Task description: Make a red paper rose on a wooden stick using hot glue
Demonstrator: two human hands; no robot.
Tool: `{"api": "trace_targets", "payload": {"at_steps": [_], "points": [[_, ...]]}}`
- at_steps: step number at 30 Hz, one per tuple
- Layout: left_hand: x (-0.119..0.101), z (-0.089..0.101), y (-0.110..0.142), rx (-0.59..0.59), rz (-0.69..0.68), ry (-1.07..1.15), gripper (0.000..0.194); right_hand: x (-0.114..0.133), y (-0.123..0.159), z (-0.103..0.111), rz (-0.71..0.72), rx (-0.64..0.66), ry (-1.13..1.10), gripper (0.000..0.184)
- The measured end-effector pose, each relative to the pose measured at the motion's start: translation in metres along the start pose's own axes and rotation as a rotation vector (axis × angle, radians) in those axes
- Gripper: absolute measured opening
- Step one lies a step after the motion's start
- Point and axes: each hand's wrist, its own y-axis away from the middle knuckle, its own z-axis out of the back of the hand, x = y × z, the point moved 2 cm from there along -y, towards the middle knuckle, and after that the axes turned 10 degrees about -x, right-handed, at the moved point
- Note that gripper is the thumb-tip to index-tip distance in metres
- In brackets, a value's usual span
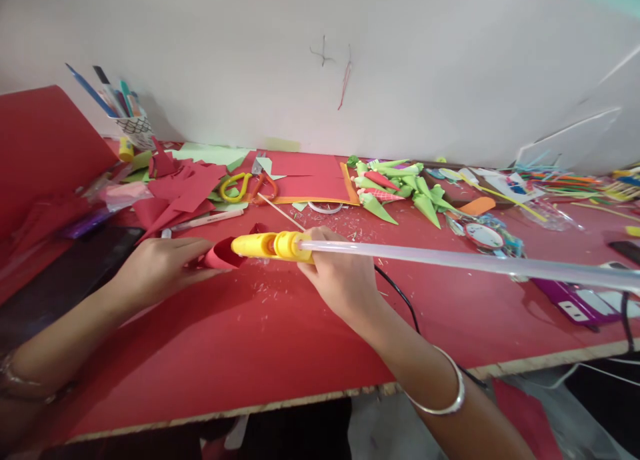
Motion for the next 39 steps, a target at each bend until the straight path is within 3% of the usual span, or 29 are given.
{"api": "trace_targets", "payload": {"at_steps": [6, 16, 33, 39], "points": [[-0.0011, -0.0004, -0.0014, 0.052, 0.086, 0.089, 0.036, -0.0011, 0.001, 0.0007, -0.004, -0.006, -0.017, 0.006], [-0.0043, 0.0021, -0.0034, 0.128, 0.099, 0.12, 0.039, -0.0036, 0.0038, -0.0014, -0.017, -0.03, -0.066, 0.008], [-0.0046, 0.0003, -0.0039, 0.066, 0.002, 0.097, 0.042, -0.0022, 0.005, -0.0024, -0.09, 0.037, -0.101, 0.012], [-0.0027, 0.0, -0.0016, 0.0, -0.057, 0.146, 0.033, 0.0001, 0.0047, -0.0034, -0.141, 0.064, -0.172, 0.011]]}}
